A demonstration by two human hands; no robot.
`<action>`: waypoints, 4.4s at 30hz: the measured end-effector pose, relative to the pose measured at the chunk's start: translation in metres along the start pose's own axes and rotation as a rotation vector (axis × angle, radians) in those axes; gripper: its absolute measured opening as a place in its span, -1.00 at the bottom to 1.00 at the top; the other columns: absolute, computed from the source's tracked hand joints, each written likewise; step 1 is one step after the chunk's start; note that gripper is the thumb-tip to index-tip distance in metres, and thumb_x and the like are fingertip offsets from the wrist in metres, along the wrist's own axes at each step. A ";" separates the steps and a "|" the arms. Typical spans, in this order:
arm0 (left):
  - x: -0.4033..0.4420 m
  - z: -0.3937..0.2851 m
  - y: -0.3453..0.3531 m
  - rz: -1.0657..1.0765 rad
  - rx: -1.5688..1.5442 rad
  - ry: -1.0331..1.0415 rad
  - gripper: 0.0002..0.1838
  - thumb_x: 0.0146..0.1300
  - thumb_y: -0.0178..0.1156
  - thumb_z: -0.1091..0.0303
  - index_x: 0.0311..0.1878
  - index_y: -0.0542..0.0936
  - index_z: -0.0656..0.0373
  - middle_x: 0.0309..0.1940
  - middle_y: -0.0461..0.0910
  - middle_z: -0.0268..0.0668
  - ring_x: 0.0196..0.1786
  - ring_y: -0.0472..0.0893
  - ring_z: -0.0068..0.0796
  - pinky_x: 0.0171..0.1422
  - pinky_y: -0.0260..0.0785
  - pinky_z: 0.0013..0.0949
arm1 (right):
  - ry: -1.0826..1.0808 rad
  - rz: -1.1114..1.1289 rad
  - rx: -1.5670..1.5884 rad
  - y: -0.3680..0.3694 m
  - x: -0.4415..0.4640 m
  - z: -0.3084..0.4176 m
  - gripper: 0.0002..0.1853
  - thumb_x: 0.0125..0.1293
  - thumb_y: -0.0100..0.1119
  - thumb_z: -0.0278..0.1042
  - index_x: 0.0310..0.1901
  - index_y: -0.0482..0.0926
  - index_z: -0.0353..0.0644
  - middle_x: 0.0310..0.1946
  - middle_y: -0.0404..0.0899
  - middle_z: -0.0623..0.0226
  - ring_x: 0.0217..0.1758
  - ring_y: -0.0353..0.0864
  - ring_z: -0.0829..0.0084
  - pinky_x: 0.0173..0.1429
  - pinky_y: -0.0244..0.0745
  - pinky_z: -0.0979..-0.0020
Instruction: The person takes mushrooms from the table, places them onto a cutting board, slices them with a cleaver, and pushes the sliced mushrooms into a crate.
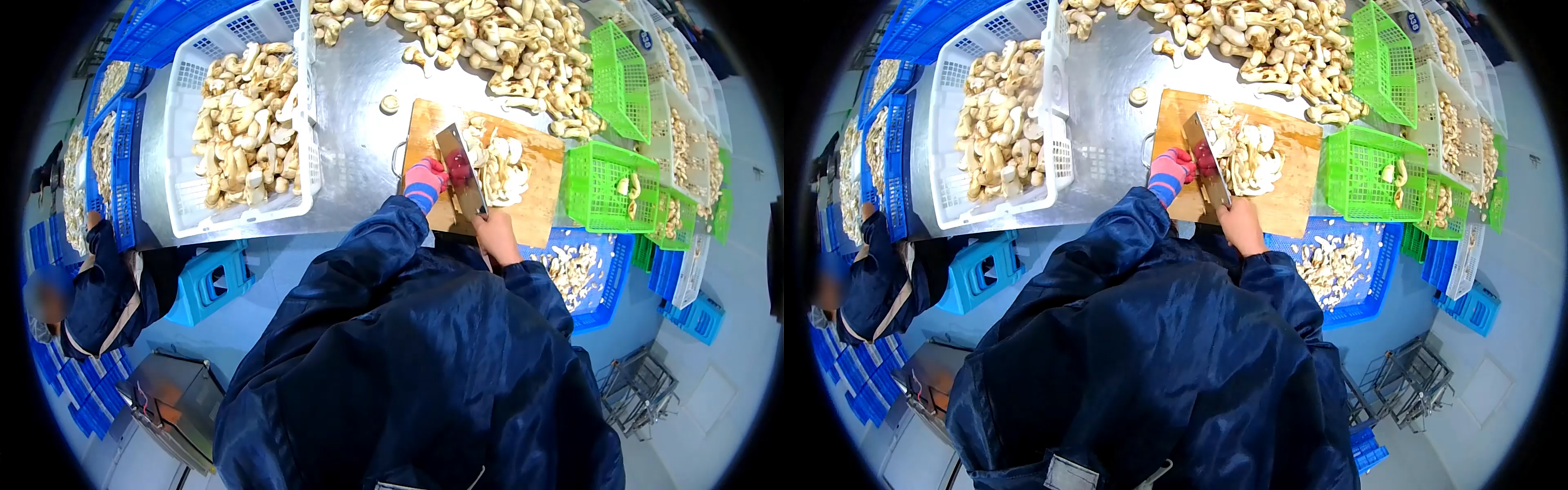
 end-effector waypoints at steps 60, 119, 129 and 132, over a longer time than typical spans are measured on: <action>-0.058 -0.047 -0.010 -0.103 0.719 0.731 -0.72 -0.02 0.20 0.34 -0.17 0.54 0.08 -0.29 0.52 -0.14 -0.09 0.48 -0.09 -0.01 0.36 -0.17 | -0.211 -0.244 -0.186 0.010 -0.012 -0.017 -0.71 0.11 0.02 -0.27 -0.45 0.51 -0.41 -0.50 0.49 -0.20 -0.36 0.49 -0.17 -0.25 0.39 0.04; -0.056 -0.040 -0.023 0.167 0.762 0.921 -0.86 0.03 0.15 0.48 -0.31 0.44 0.15 -0.34 0.44 -0.14 -0.24 0.47 -0.06 -0.18 0.34 -0.17 | -0.166 -0.131 -0.219 0.037 0.007 0.029 -0.71 0.06 0.08 -0.30 -0.44 0.56 -0.45 -0.49 0.50 -0.22 -0.34 0.53 -0.12 -0.16 0.45 0.08; -0.053 -0.048 -0.007 0.136 0.833 0.959 -0.88 0.01 0.17 0.47 -0.37 0.44 0.13 -0.40 0.43 -0.14 -0.28 0.47 -0.07 -0.21 0.34 -0.17 | -0.048 0.002 0.025 0.021 0.030 0.005 -0.64 0.04 0.14 -0.22 -0.40 0.56 -0.48 -0.58 0.52 -0.18 -0.53 0.59 0.05 -0.34 0.51 0.22; -0.034 -0.044 -0.002 0.053 0.545 0.665 -0.82 0.09 0.21 0.39 -0.22 0.50 0.14 -0.31 0.52 -0.21 -0.26 0.53 -0.20 -0.18 0.39 -0.23 | 0.024 -0.067 0.270 0.002 0.034 -0.033 -0.68 0.16 0.09 -0.19 -0.50 0.54 -0.34 -0.74 0.43 0.24 -0.77 0.41 0.43 -0.66 0.34 0.40</action>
Point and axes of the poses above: each hand's wrist, its own x-axis towards the middle knuckle, its own y-axis out of the palm, z = x × y, the point moved 7 cm from there along x, towards the middle knuckle
